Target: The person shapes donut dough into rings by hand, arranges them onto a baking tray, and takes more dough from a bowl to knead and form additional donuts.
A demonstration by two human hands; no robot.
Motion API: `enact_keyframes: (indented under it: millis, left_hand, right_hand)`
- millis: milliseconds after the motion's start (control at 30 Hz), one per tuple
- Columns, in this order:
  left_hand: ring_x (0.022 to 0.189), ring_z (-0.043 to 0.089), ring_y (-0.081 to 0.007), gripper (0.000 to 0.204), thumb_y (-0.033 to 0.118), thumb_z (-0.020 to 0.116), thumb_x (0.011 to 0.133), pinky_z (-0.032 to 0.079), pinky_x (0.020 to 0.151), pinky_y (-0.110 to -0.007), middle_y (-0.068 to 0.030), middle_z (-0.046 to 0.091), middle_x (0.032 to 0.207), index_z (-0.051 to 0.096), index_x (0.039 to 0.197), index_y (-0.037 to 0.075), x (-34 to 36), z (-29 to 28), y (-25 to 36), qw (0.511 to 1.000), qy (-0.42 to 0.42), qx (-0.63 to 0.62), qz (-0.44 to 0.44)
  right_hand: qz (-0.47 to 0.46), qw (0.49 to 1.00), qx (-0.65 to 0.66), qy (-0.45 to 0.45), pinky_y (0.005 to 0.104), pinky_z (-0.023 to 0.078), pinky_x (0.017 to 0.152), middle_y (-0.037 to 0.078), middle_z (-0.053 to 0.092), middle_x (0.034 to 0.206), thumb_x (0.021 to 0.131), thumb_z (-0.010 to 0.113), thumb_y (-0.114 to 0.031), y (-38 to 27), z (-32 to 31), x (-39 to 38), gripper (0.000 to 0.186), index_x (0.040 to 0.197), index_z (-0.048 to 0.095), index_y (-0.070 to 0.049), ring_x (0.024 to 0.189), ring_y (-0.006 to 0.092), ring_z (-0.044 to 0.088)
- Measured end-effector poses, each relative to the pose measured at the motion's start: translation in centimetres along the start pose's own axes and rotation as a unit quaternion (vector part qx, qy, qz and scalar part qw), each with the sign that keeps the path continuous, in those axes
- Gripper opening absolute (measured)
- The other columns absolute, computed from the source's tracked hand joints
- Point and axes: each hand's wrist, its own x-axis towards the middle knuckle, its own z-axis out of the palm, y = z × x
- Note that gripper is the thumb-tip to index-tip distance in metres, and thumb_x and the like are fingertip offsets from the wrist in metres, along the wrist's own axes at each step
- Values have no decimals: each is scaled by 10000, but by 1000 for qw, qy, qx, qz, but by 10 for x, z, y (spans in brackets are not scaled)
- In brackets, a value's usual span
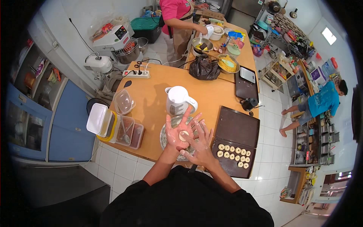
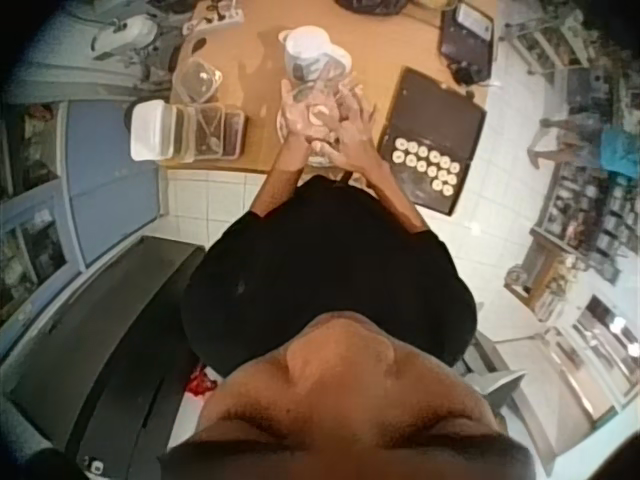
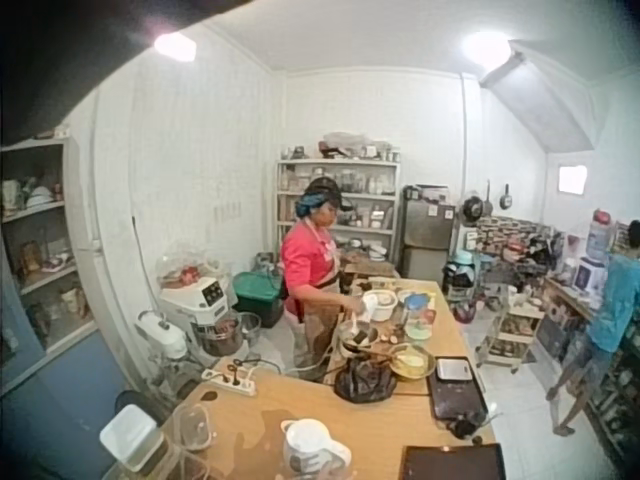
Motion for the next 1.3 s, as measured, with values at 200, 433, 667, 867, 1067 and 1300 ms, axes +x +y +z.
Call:
enact_keyframes:
  millis: [200, 433, 667, 867, 1067, 1300]
  left_hand:
    - [1436, 278, -355, 969, 860, 300, 827, 264, 1108, -637, -164, 148, 1619, 103, 1587, 291, -1, 0, 1, 998, 50, 37, 20]
    - [1426, 288, -377, 976, 871, 294, 816, 271, 1098, -645, -170, 146, 1619, 117, 1586, 298, 0, 6, 1, 998, 58, 31, 16]
    - [1461, 206, -411, 956, 865, 294, 823, 183, 1141, -651, -177, 110, 1628, 144, 1581, 303, 0, 2, 2, 1000, 4, 11, -12]
    - [1460, 226, -383, 989, 879, 288, 813, 273, 1114, -629, -184, 155, 1615, 103, 1586, 291, 3, 7, -2, 999, 40, 35, 4]
    - [1467, 209, -384, 1002, 879, 294, 813, 265, 1124, -615, -198, 167, 1609, 95, 1588, 276, 4, 6, -5, 998, 46, 41, 1]
    - [1480, 149, -405, 962, 852, 326, 830, 199, 1151, -623, -181, 103, 1629, 139, 1583, 284, 3, 3, -1, 999, 30, 25, 15]
  right_hand:
    - [6, 1000, -4, -19, 728, 64, 1076, 234, 270, 1540, 812, 701, -547, 1, 1, -3, 582, 1289, 641, -219, 1438, 485, 145]
    - [-19, 999, 39, 28, 735, 84, 1073, 206, 269, 1550, 818, 705, -507, 10, 2, -12, 557, 1297, 637, -232, 1437, 483, 151]
    - [7, 999, -31, 7, 749, 76, 1061, 224, 290, 1519, 851, 661, -521, 2, -8, -5, 581, 1356, 589, -244, 1434, 485, 158]
    - [16, 999, -44, -12, 758, 115, 1047, 226, 295, 1511, 867, 654, -496, -10, -11, -4, 561, 1359, 580, -238, 1417, 491, 182]
    - [13, 999, -45, -10, 765, 145, 1031, 235, 287, 1512, 873, 651, -476, -9, -9, -3, 550, 1356, 577, -225, 1408, 494, 194]
    - [28, 996, -76, -23, 764, 141, 1033, 252, 242, 1548, 886, 627, -494, -17, -6, -10, 541, 1368, 578, -255, 1388, 515, 217]
